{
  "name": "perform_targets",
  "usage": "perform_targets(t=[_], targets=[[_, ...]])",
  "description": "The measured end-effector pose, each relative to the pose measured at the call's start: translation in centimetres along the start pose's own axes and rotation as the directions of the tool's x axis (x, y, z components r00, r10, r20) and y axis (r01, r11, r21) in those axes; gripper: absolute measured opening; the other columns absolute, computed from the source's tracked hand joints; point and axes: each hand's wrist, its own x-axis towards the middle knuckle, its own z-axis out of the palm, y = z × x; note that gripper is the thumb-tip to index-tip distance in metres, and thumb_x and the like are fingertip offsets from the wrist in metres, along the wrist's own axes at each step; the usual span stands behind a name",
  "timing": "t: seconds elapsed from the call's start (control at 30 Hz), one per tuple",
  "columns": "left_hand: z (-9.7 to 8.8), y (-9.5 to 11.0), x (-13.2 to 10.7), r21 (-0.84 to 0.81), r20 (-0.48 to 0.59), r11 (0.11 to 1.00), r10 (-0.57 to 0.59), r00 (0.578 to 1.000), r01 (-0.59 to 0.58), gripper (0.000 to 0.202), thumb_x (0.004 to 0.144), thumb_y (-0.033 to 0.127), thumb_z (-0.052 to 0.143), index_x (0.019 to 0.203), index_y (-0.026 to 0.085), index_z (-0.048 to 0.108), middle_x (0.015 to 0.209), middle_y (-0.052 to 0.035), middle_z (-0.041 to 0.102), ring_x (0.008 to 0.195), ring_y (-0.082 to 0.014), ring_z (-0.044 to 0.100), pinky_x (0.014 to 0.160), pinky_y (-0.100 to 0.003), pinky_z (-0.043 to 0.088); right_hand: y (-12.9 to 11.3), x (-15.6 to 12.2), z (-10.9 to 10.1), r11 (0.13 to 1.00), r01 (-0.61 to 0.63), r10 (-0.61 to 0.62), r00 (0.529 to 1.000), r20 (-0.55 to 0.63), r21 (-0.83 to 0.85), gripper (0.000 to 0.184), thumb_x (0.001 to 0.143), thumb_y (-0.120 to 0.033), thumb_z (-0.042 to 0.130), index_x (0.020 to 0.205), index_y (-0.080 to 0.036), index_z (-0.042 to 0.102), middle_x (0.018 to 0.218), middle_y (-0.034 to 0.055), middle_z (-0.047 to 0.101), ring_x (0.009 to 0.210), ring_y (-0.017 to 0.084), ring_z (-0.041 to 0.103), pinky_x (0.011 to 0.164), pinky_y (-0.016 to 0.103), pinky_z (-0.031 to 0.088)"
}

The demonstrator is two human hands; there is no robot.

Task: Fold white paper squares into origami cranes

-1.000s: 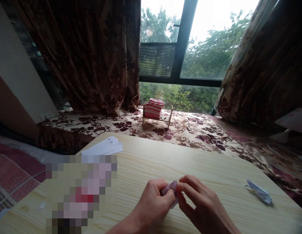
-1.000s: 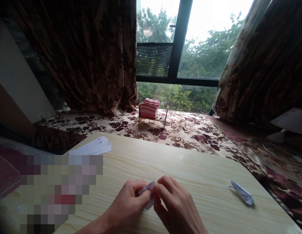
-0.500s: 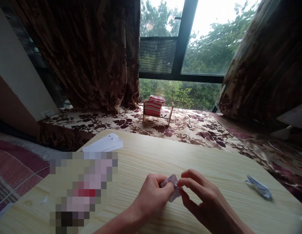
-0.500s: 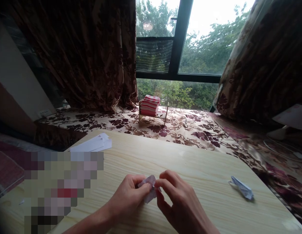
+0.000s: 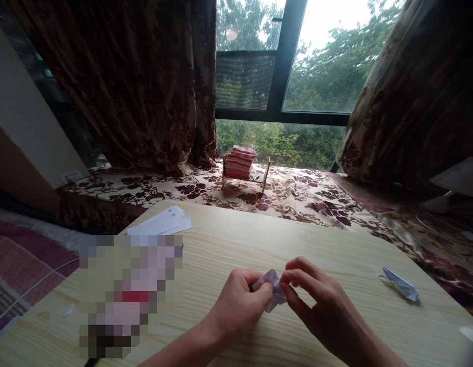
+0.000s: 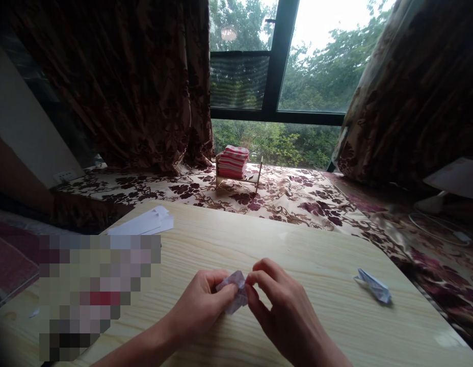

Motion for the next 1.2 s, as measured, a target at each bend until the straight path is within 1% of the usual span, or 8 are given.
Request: perform_targets(t=[0.13,0.37,0.53,0.73,0.87,1.0,1.1,1.2], targets=[[0.2,-0.2,-0.1,0.067,-0.013,0.996,0.061,0.998,-0.06,0.027,0.077,0.024,0.049,0.053,0.017,0.041,0.056,0.0035,0.034,0.055,-0.0092,0.032,0.049,-0.024,0.025,0.0,-0.1,0.2,1.0,-0.024,0.024,1.0,-0.013,-0.003,0.011,0.088,-0.017,0.049,0.079,-0.02,0.056,0.079,0.0031,0.056,0.065,0.013,0.056,0.057,0.025,0.046],[0.2,0.3,-0.3,0.037,0.01,0.998,0.047,0.999,-0.047,0.032,0.08,0.031,0.053,0.054,0.017,0.042,0.055,0.0033,0.037,0.055,-0.0094,0.033,0.049,-0.023,0.025,0.0,-0.2,0.3,0.996,-0.063,0.062,0.998,0.02,0.062,0.011,0.089,-0.019,0.049,0.082,-0.019,0.057,0.08,0.0028,0.055,0.066,0.013,0.055,0.058,0.026,0.046],[0.2,0.3,-0.2,-0.004,0.018,0.995,0.102,0.995,-0.102,0.031,0.083,0.029,0.051,0.055,0.015,0.048,0.058,0.0022,0.038,0.058,-0.0103,0.035,0.053,-0.024,0.028,-0.2,0.0,0.3,0.975,-0.157,0.153,0.988,0.033,0.155,0.016,0.09,-0.022,0.048,0.075,-0.019,0.055,0.076,0.0021,0.055,0.065,0.013,0.053,0.058,0.026,0.046],[0.1,0.6,-0.3,-0.017,-0.039,0.994,0.103,0.994,-0.104,0.029,0.083,0.025,0.051,0.058,0.012,0.057,0.06,-0.0003,0.045,0.061,-0.012,0.041,0.057,-0.026,0.031,-0.4,0.3,0.1,0.923,-0.3,0.285,0.954,0.096,0.24,0.022,0.092,-0.029,0.043,0.076,-0.02,0.056,0.075,0.0017,0.057,0.066,0.014,0.054,0.06,0.027,0.046],[0.1,0.7,-0.4,0.004,-0.023,0.992,0.127,0.992,-0.127,0.034,0.086,0.032,0.05,0.065,0.012,0.066,0.065,-0.0032,0.053,0.066,-0.0144,0.047,0.061,-0.026,0.035,-0.5,0.4,0.0,0.911,-0.294,0.271,0.955,0.117,0.291,0.024,0.092,-0.03,0.045,0.072,-0.019,0.054,0.072,0.0011,0.054,0.065,0.014,0.052,0.06,0.026,0.045],[0.1,0.7,-0.6,0.065,-0.012,0.988,0.144,0.99,-0.143,0.037,0.087,0.037,0.048,0.065,0.013,0.067,0.067,-0.0036,0.054,0.069,-0.0152,0.048,0.065,-0.026,0.035,-0.8,0.1,0.5,0.905,-0.292,0.263,0.956,0.132,0.309,0.024,0.093,-0.028,0.042,0.071,-0.02,0.049,0.071,0.0005,0.051,0.065,0.013,0.051,0.06,0.026,0.045],[-0.1,0.8,-0.4,0.084,0.027,0.991,0.104,0.994,-0.106,0.036,0.084,0.035,0.051,0.057,0.013,0.061,0.061,-0.0014,0.049,0.064,-0.0135,0.045,0.06,-0.025,0.033,-0.9,-0.2,1.3,0.924,-0.266,0.243,0.963,0.113,0.276,0.023,0.093,-0.025,0.039,0.072,-0.02,0.047,0.073,0.0014,0.051,0.068,0.014,0.052,0.062,0.026,0.046],[-0.4,0.8,0.0,-0.022,0.064,1.0,0.018,0.998,-0.016,0.035,0.077,0.036,0.057,0.05,0.013,0.052,0.054,0.0017,0.041,0.055,-0.0104,0.037,0.053,-0.025,0.027,-0.8,-0.1,1.8,0.938,-0.231,0.232,0.972,0.025,0.258,0.023,0.093,-0.024,0.039,0.072,-0.02,0.048,0.074,0.0018,0.052,0.068,0.014,0.053,0.062,0.026,0.047]])
